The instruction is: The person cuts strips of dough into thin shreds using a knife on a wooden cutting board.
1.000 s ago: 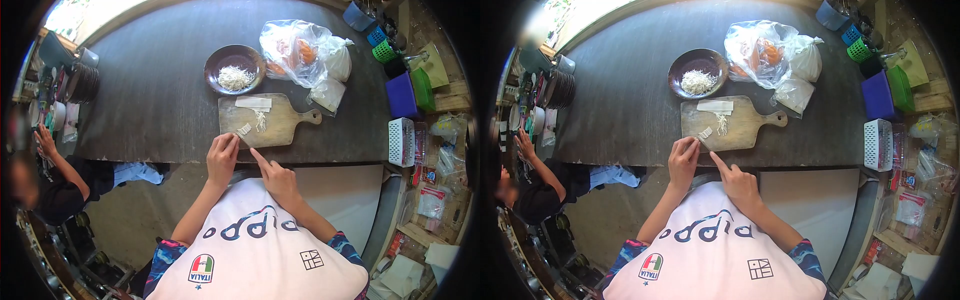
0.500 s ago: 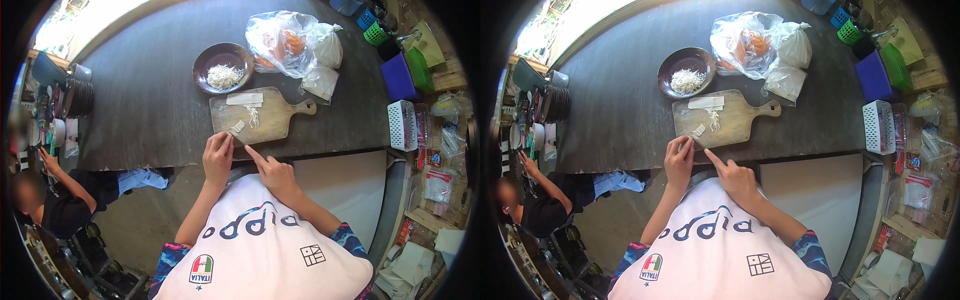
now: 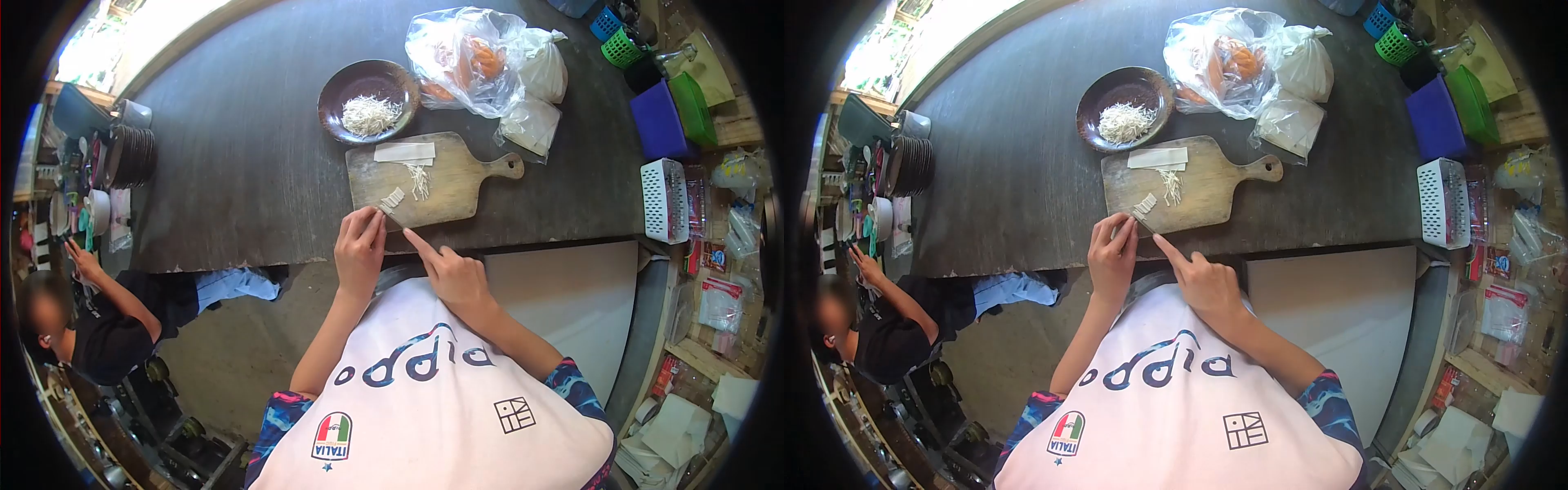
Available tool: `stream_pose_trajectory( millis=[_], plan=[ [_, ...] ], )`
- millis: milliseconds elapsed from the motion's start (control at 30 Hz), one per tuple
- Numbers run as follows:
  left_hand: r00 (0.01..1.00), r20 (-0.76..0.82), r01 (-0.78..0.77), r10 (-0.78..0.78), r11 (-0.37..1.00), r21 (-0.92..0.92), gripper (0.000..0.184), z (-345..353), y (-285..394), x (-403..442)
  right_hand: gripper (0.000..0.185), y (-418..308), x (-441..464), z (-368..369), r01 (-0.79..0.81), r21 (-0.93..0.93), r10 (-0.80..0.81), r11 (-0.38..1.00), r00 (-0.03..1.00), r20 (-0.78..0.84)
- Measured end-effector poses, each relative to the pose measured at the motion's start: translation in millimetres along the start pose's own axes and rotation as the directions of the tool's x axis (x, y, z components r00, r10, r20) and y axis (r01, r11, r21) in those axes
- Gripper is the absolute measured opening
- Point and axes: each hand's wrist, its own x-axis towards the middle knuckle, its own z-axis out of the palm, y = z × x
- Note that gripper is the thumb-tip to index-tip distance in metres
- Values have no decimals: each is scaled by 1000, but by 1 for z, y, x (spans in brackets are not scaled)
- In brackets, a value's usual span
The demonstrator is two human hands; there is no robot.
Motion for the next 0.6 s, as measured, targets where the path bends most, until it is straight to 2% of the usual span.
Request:
stream_pose_trajectory(
  millis=[133, 367, 600],
  plan=[
    [1000, 4, 25, -25, 1000, 6, 22, 0, 1, -2, 64, 3, -12, -12, -28, 49, 26, 998, 999, 35],
    [998, 36, 52, -52, 999, -7, 22, -4, 0, -3, 64, -8, 24, 18, 37, 49, -33, 998, 997, -74],
    [999, 10, 31, -31, 999, -10, 21, -3, 0, -2, 64, 2, -4, -3, -3, -19, 4, 1000, 1000, 15]
  ],
)
